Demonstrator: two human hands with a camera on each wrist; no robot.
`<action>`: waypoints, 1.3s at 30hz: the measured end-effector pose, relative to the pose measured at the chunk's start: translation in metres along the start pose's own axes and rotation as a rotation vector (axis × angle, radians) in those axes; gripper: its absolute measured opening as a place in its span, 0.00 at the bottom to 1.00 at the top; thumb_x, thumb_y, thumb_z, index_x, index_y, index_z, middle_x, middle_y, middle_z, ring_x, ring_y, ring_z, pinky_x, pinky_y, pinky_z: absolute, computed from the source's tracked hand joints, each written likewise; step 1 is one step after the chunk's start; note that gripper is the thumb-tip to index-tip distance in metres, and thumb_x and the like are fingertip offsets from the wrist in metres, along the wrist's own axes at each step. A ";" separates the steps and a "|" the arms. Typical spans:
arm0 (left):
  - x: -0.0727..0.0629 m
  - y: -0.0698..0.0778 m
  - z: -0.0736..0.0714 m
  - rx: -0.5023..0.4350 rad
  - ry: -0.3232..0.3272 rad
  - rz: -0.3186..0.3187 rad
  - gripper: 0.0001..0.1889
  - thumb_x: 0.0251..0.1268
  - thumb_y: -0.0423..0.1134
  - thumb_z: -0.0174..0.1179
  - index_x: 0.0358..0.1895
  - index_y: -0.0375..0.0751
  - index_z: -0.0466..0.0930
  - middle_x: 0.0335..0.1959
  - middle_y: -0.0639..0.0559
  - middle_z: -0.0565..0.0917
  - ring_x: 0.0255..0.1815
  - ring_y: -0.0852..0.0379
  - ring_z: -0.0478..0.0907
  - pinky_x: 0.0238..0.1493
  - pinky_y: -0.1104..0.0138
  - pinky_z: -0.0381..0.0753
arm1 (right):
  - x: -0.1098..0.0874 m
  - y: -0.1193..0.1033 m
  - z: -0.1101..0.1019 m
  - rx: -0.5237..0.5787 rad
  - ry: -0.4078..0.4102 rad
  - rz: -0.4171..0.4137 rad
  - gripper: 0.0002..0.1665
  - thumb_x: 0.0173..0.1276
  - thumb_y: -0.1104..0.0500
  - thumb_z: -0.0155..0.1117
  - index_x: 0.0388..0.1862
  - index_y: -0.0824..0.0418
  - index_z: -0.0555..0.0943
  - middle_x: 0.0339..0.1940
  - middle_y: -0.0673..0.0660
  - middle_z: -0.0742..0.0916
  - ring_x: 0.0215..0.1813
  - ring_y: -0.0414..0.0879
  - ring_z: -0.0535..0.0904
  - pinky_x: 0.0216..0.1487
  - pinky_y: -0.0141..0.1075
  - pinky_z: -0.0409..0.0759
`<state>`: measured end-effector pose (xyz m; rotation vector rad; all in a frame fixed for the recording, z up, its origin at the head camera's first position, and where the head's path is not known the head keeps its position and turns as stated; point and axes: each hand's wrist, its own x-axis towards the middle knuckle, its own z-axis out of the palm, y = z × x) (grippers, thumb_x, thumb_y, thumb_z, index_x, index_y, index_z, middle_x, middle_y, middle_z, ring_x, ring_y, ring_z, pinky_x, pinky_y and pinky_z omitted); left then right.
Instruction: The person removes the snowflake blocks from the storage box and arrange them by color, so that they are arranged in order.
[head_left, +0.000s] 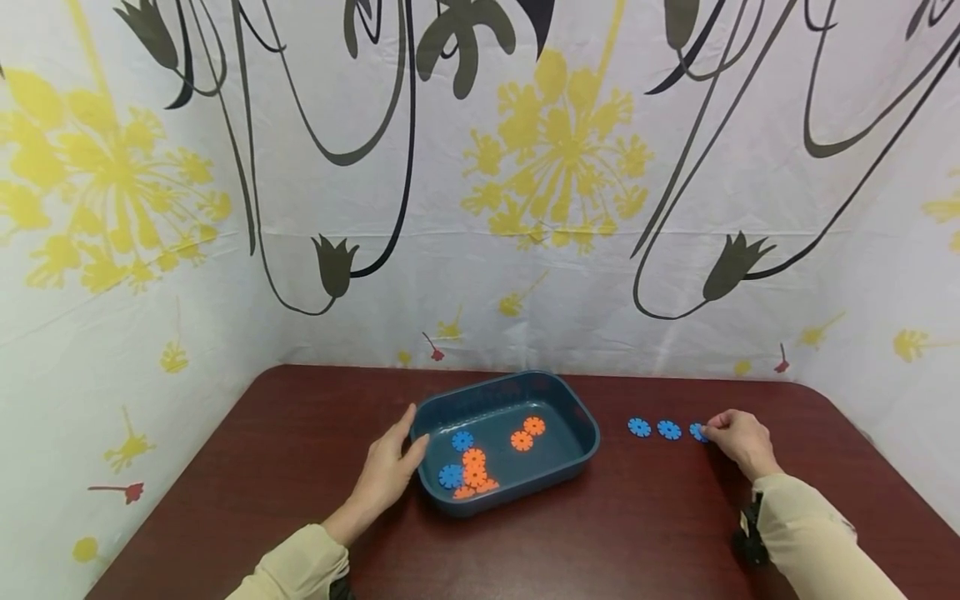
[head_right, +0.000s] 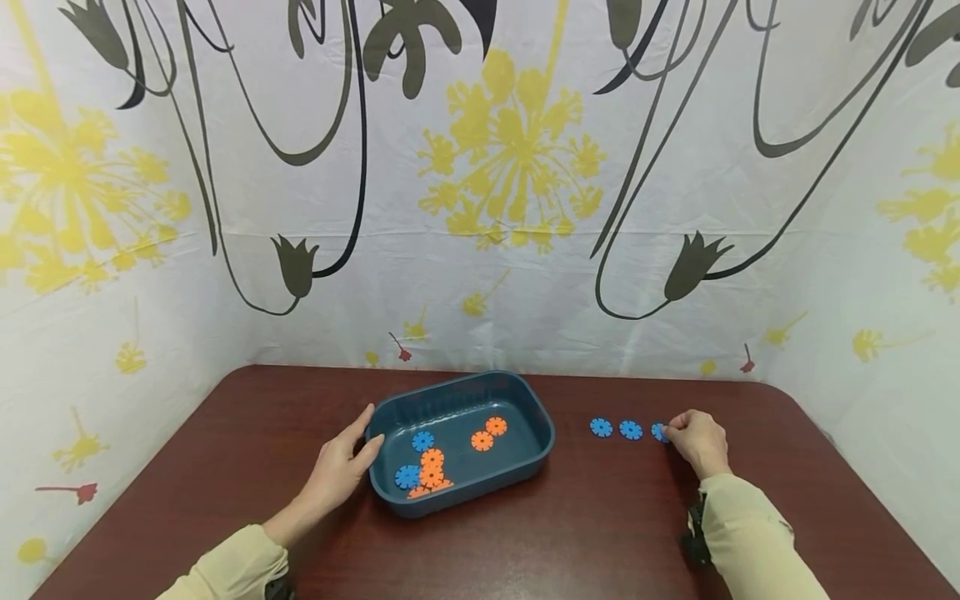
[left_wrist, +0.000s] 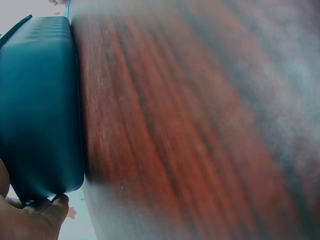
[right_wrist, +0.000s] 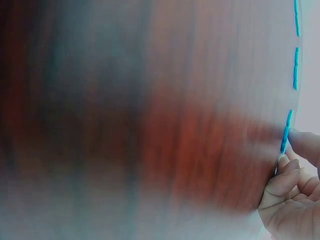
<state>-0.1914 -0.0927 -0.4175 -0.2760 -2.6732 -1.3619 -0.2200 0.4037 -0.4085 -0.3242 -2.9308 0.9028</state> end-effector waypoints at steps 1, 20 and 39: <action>0.000 0.000 0.000 -0.001 -0.002 -0.003 0.32 0.70 0.42 0.53 0.72 0.36 0.54 0.71 0.40 0.62 0.70 0.43 0.60 0.64 0.48 0.65 | 0.000 0.000 0.001 0.000 -0.001 0.003 0.16 0.64 0.58 0.60 0.34 0.73 0.76 0.29 0.63 0.80 0.34 0.54 0.72 0.29 0.37 0.69; 0.006 0.001 0.000 0.006 -0.008 0.009 0.32 0.69 0.41 0.54 0.72 0.35 0.54 0.71 0.40 0.62 0.70 0.43 0.61 0.63 0.49 0.67 | -0.013 -0.075 0.019 0.203 0.047 -0.152 0.20 0.69 0.54 0.57 0.47 0.71 0.77 0.38 0.65 0.84 0.34 0.43 0.76 0.32 0.34 0.74; 0.002 -0.001 0.000 0.005 0.009 0.007 0.32 0.69 0.40 0.54 0.72 0.35 0.55 0.71 0.40 0.62 0.70 0.44 0.61 0.64 0.49 0.66 | -0.034 -0.189 0.080 0.422 -0.155 -0.305 0.08 0.66 0.62 0.61 0.41 0.66 0.79 0.29 0.63 0.82 0.25 0.45 0.73 0.26 0.33 0.75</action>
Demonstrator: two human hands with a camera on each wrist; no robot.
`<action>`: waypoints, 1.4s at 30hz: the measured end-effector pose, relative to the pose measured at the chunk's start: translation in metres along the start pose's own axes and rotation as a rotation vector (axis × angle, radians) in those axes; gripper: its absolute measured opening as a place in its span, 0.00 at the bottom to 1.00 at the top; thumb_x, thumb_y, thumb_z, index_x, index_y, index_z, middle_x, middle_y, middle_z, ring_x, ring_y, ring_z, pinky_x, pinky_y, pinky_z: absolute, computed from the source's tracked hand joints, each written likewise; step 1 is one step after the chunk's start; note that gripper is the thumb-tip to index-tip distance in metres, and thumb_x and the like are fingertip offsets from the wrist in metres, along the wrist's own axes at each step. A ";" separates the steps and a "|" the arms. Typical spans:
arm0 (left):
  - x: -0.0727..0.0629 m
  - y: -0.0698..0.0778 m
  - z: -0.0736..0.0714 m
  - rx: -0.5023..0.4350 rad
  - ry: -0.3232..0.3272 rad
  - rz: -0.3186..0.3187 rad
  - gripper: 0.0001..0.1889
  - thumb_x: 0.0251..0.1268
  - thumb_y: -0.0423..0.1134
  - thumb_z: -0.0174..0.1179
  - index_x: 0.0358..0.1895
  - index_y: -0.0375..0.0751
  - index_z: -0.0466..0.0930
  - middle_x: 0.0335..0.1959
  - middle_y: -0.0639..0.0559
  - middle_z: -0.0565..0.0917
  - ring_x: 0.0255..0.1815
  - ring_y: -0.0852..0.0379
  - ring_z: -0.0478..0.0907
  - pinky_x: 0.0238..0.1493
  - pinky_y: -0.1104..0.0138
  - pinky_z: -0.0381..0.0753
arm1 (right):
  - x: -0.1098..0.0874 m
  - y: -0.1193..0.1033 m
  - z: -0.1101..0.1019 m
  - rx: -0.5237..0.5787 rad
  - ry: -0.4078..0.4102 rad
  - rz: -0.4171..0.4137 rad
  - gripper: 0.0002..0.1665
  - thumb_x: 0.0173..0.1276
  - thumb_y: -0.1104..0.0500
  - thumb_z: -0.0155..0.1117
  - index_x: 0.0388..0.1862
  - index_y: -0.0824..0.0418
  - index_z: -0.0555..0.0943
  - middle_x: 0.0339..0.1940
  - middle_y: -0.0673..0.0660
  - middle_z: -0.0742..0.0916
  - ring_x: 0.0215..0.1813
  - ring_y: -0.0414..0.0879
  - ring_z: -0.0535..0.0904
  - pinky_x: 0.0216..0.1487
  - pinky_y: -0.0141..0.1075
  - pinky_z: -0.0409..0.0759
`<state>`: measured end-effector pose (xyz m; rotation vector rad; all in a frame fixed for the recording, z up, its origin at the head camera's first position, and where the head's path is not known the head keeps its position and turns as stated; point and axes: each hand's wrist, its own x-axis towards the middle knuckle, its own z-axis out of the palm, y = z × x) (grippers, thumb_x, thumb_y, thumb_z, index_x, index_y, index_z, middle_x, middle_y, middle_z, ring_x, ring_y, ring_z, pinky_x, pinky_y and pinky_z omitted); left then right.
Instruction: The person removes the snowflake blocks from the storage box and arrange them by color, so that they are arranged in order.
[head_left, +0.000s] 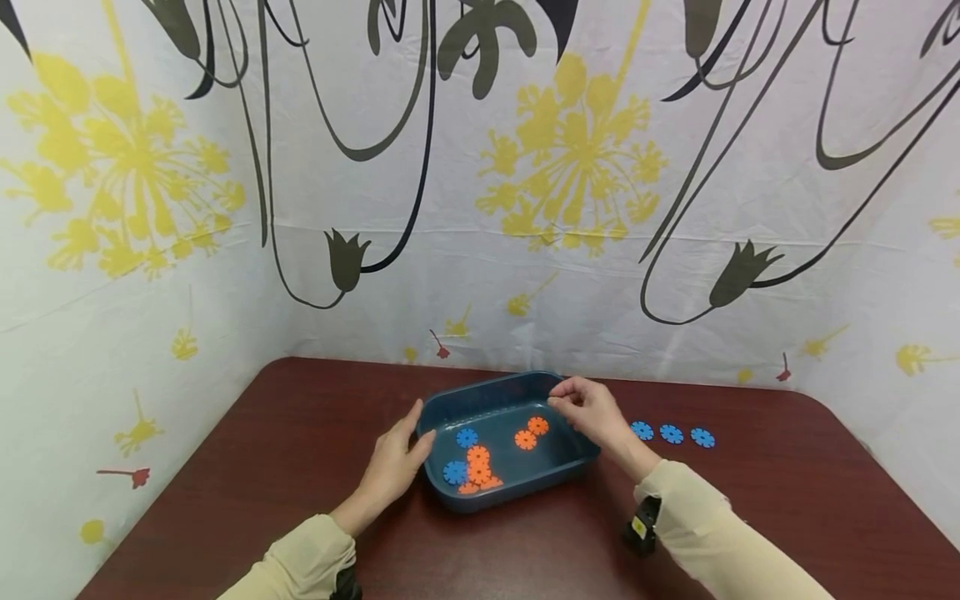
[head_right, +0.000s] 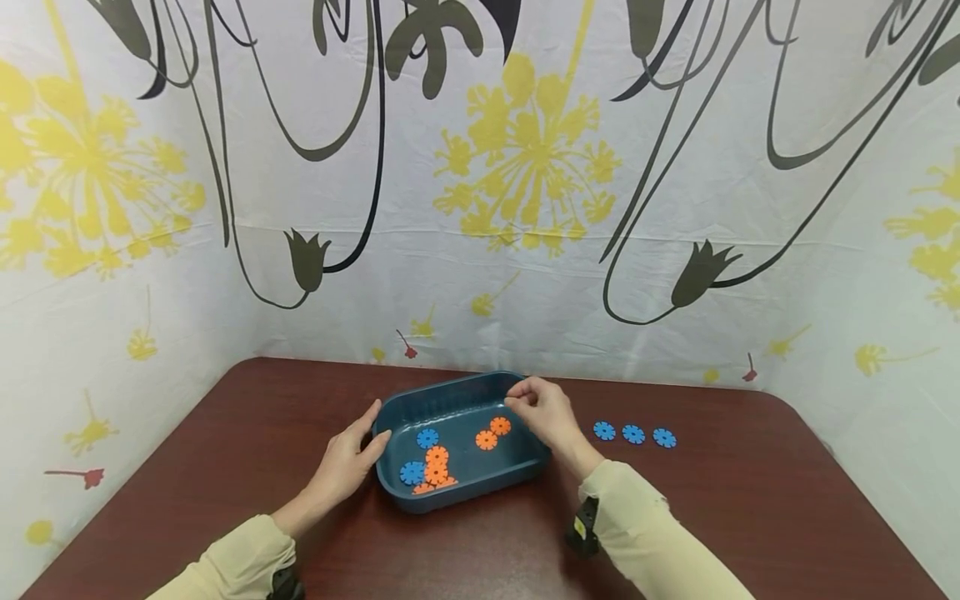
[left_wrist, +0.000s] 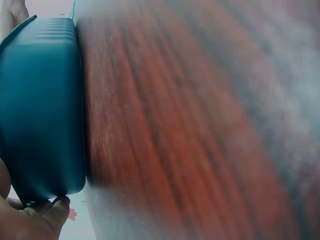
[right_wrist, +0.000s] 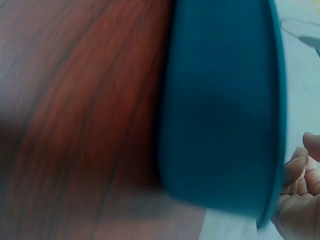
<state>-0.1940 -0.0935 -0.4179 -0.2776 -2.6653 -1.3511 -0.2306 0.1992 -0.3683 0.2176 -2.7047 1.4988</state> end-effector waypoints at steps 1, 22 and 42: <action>0.000 0.000 0.000 0.000 -0.001 -0.001 0.32 0.69 0.40 0.54 0.72 0.35 0.55 0.71 0.40 0.62 0.70 0.44 0.61 0.64 0.49 0.66 | 0.001 -0.001 0.006 0.009 -0.011 0.002 0.07 0.66 0.62 0.61 0.40 0.66 0.80 0.29 0.63 0.82 0.25 0.47 0.73 0.26 0.33 0.75; -0.001 -0.001 0.001 -0.016 -0.008 -0.030 0.32 0.69 0.42 0.54 0.72 0.37 0.54 0.72 0.43 0.61 0.71 0.45 0.60 0.64 0.50 0.66 | 0.014 -0.020 0.078 0.095 -0.142 0.122 0.05 0.61 0.64 0.65 0.35 0.64 0.80 0.23 0.53 0.80 0.22 0.43 0.70 0.22 0.32 0.71; -0.002 0.002 0.000 -0.028 -0.014 -0.037 0.33 0.69 0.42 0.54 0.72 0.37 0.54 0.72 0.42 0.61 0.71 0.45 0.60 0.65 0.49 0.65 | 0.023 -0.024 0.098 -0.012 -0.247 0.164 0.10 0.57 0.66 0.68 0.37 0.67 0.80 0.25 0.54 0.81 0.24 0.41 0.74 0.26 0.31 0.76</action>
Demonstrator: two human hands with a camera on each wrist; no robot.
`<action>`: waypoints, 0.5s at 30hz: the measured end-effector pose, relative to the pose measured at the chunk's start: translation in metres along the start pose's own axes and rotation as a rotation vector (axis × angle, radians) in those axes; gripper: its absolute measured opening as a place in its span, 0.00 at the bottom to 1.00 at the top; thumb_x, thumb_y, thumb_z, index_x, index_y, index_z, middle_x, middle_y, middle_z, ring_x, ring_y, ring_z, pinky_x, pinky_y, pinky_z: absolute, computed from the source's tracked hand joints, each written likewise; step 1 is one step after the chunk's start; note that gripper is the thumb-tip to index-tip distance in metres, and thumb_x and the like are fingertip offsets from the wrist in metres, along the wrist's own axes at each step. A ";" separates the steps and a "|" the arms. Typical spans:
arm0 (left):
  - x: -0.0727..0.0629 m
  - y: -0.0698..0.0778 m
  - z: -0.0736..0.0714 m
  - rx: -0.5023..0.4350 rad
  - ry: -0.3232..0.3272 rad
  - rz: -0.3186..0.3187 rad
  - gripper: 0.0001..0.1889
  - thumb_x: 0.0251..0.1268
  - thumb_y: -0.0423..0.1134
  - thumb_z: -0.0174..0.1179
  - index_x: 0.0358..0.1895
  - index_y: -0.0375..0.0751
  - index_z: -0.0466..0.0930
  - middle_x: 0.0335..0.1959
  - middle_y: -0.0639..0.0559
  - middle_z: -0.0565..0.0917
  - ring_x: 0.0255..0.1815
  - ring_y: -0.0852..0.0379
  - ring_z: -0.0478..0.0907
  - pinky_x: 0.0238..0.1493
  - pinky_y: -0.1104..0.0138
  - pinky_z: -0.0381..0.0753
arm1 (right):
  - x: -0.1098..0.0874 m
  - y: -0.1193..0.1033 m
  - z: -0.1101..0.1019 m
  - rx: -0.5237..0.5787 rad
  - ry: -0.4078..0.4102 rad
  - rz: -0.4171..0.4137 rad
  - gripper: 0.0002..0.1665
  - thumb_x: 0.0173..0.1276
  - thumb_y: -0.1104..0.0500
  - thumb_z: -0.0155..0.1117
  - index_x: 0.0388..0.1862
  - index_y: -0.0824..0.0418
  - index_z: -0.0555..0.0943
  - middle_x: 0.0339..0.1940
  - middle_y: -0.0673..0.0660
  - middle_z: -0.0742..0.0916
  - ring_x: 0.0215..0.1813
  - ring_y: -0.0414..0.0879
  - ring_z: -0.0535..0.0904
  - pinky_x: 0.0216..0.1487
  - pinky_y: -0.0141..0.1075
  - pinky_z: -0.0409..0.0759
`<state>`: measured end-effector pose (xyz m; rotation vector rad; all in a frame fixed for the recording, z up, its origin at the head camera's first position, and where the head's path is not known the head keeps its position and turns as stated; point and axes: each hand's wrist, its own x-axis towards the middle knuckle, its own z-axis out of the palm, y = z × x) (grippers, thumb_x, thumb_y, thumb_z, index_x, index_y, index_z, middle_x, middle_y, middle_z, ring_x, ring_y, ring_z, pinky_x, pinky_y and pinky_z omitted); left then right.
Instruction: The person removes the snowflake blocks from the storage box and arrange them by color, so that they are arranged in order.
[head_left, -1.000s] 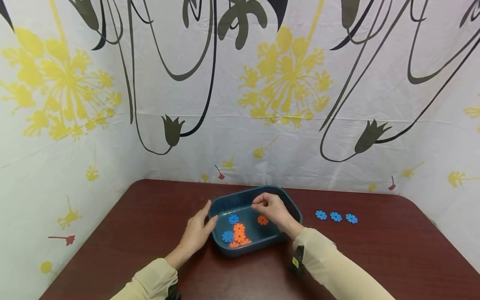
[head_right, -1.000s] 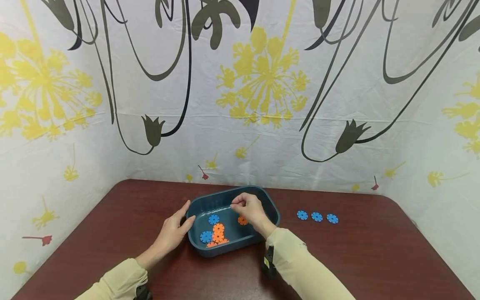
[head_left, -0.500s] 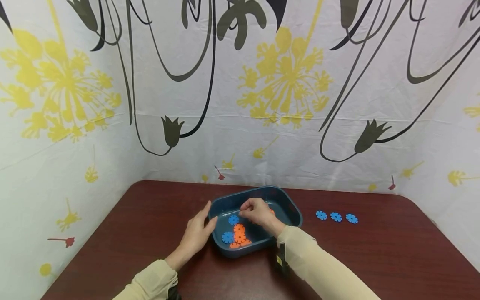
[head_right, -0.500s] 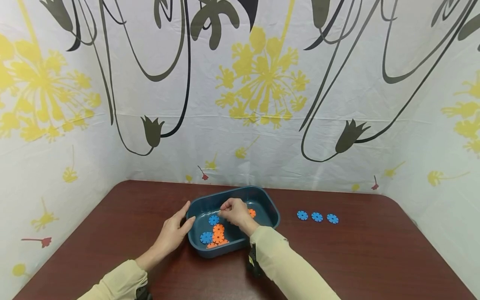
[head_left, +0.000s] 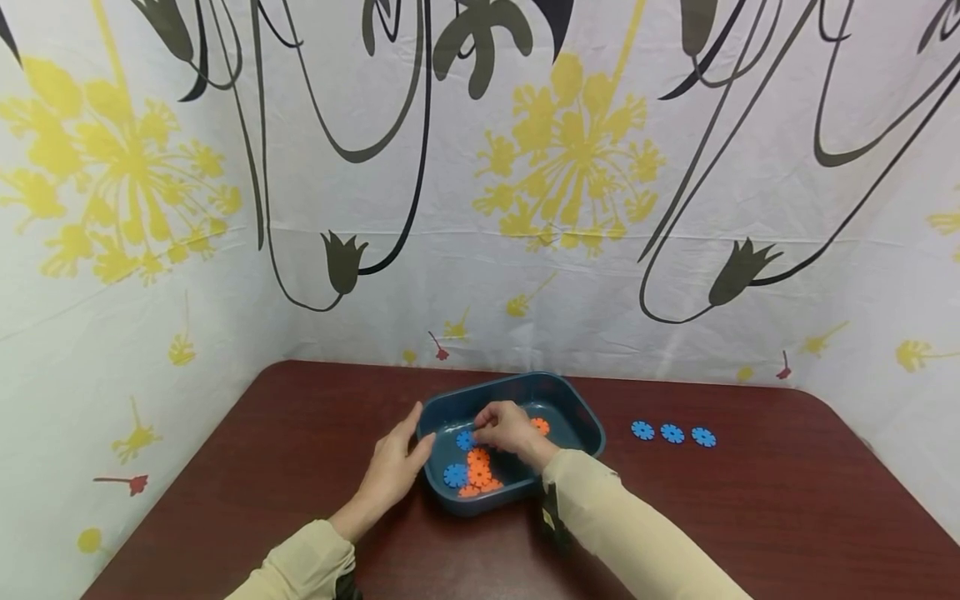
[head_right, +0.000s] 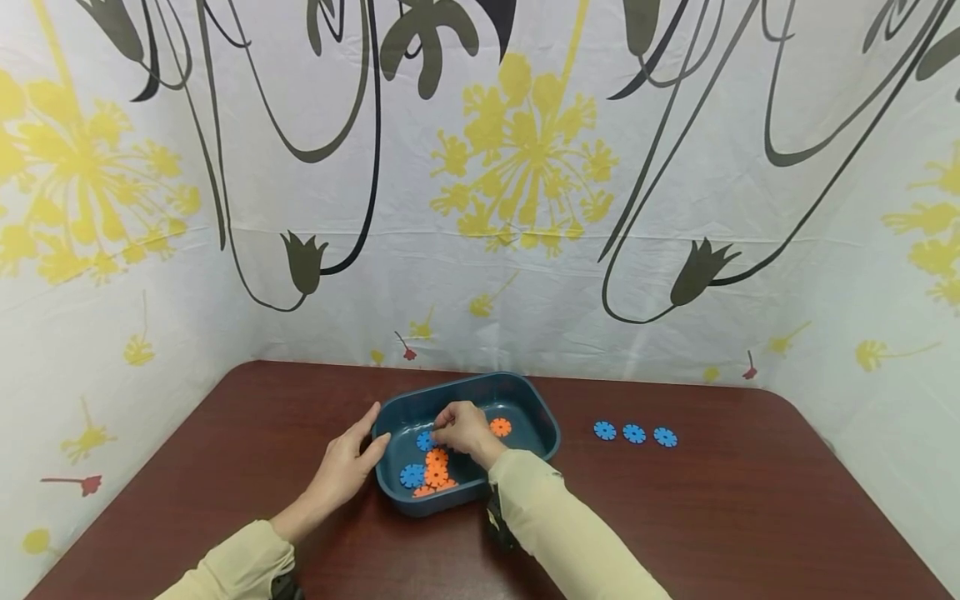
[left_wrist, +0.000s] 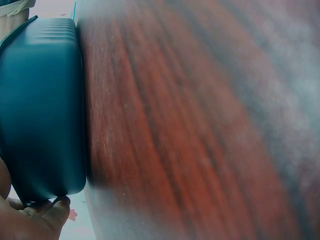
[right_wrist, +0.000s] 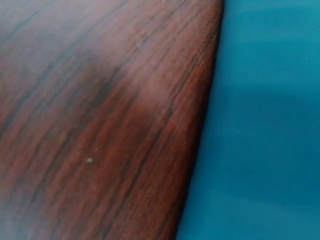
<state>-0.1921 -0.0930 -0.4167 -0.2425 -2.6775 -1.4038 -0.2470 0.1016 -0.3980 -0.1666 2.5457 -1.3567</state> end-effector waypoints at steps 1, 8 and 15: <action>0.000 0.000 0.000 0.000 0.000 0.001 0.33 0.69 0.42 0.54 0.72 0.37 0.54 0.72 0.42 0.61 0.71 0.45 0.60 0.65 0.49 0.65 | 0.000 0.000 0.000 0.000 -0.004 -0.004 0.10 0.56 0.66 0.68 0.38 0.67 0.80 0.25 0.54 0.81 0.24 0.41 0.74 0.26 0.31 0.77; 0.000 0.000 0.000 0.007 -0.002 0.004 0.32 0.69 0.42 0.54 0.72 0.37 0.54 0.72 0.42 0.61 0.71 0.45 0.60 0.65 0.49 0.65 | 0.002 0.000 0.003 -0.026 -0.024 -0.030 0.13 0.54 0.68 0.70 0.39 0.68 0.80 0.24 0.54 0.82 0.24 0.40 0.74 0.27 0.33 0.79; 0.000 -0.001 0.000 0.001 -0.008 0.000 0.32 0.69 0.42 0.54 0.73 0.37 0.54 0.72 0.43 0.61 0.71 0.45 0.60 0.65 0.49 0.65 | 0.005 0.000 0.006 -0.076 -0.021 -0.019 0.14 0.52 0.68 0.71 0.39 0.66 0.81 0.22 0.54 0.80 0.22 0.40 0.73 0.25 0.31 0.76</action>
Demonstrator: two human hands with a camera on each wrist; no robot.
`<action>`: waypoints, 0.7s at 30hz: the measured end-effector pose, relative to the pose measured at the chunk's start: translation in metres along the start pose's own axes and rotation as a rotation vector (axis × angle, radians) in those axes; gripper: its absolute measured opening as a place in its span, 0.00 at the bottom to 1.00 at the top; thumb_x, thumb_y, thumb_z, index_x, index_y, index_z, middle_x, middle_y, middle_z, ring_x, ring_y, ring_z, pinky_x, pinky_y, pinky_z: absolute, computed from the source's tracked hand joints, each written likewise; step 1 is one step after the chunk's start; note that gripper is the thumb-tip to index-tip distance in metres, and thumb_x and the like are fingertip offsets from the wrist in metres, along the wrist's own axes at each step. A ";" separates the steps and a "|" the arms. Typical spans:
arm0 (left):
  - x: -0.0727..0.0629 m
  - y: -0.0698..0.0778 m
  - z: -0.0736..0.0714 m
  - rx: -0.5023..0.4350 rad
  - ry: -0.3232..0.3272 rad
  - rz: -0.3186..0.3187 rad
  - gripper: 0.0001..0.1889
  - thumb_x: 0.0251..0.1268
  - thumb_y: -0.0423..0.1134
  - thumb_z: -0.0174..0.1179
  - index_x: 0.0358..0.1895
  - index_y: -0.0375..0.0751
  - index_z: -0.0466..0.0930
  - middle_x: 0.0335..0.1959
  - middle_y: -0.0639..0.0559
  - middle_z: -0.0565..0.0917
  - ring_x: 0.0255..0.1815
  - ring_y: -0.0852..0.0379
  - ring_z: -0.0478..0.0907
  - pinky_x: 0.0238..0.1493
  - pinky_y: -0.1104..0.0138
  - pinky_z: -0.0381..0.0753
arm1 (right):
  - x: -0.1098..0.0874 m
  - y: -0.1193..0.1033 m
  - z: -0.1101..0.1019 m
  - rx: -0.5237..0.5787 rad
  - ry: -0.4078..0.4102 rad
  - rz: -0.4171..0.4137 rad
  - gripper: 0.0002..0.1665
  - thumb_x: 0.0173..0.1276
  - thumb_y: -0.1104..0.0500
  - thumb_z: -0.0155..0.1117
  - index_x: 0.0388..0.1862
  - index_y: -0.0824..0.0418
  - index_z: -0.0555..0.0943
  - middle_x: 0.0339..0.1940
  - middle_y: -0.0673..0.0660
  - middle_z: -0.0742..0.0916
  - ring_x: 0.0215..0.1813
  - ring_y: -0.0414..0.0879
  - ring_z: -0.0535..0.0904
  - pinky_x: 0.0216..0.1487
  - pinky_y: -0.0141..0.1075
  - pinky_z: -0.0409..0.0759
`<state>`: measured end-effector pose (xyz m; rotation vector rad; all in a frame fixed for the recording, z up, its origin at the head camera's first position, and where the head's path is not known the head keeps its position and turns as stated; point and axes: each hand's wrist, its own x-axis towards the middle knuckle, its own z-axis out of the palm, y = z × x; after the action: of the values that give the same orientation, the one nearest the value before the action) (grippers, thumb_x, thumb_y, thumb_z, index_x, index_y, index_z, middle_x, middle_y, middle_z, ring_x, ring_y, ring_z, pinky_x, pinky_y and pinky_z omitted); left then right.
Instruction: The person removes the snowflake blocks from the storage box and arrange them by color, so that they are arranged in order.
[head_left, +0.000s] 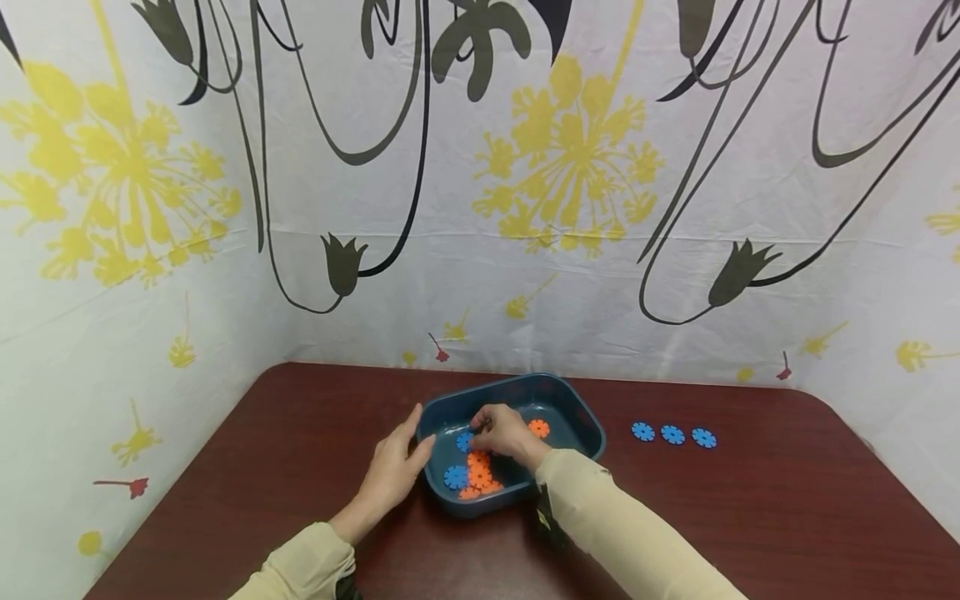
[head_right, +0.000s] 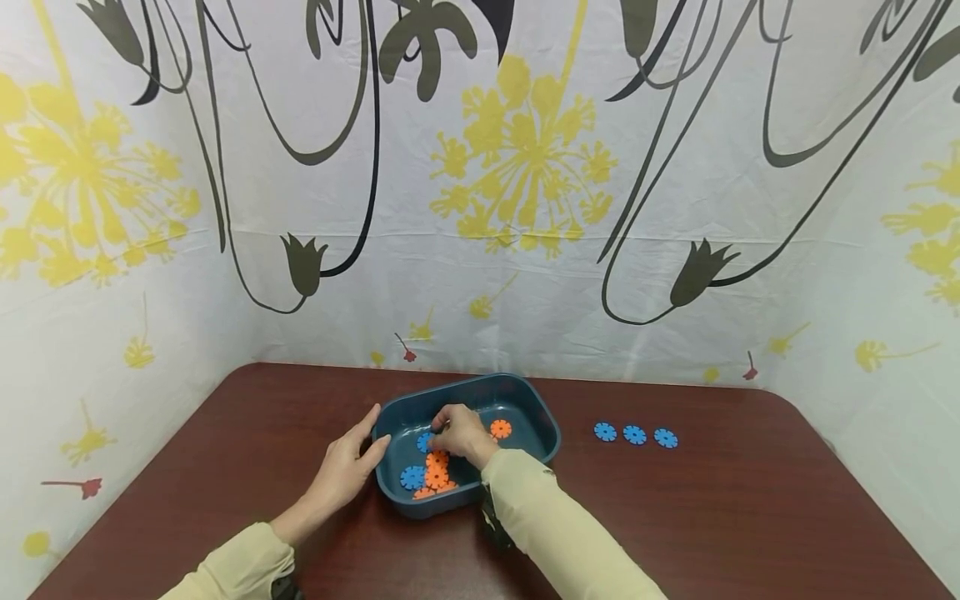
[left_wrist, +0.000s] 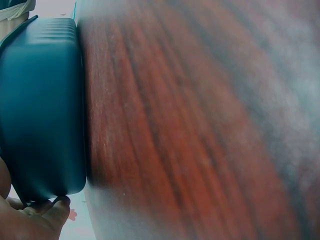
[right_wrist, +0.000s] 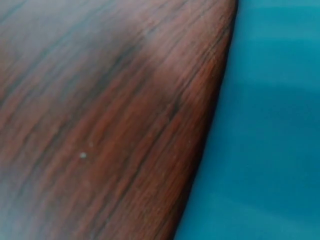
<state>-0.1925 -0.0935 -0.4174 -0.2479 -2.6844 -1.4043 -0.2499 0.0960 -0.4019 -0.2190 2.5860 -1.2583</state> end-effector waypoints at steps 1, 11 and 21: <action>0.000 0.000 0.000 0.000 0.000 -0.001 0.32 0.69 0.42 0.54 0.73 0.38 0.54 0.72 0.43 0.61 0.71 0.45 0.60 0.65 0.49 0.65 | 0.000 0.000 0.000 -0.008 -0.003 0.001 0.14 0.52 0.68 0.71 0.39 0.66 0.81 0.22 0.54 0.80 0.22 0.41 0.73 0.25 0.31 0.76; 0.001 0.000 0.001 0.001 0.001 0.001 0.32 0.69 0.42 0.54 0.73 0.38 0.54 0.71 0.42 0.62 0.71 0.45 0.61 0.64 0.50 0.66 | 0.002 -0.001 0.000 -0.068 -0.030 0.010 0.15 0.55 0.66 0.70 0.43 0.65 0.81 0.25 0.54 0.79 0.25 0.42 0.73 0.27 0.30 0.75; 0.001 0.001 0.000 0.007 -0.002 0.013 0.32 0.69 0.41 0.54 0.72 0.37 0.55 0.71 0.41 0.62 0.70 0.43 0.61 0.64 0.49 0.66 | 0.003 -0.001 0.002 -0.138 -0.034 -0.007 0.15 0.55 0.64 0.70 0.42 0.63 0.80 0.26 0.54 0.79 0.28 0.44 0.73 0.31 0.31 0.75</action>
<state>-0.1929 -0.0927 -0.4171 -0.2656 -2.6836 -1.3913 -0.2518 0.0930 -0.4028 -0.2730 2.6468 -1.0695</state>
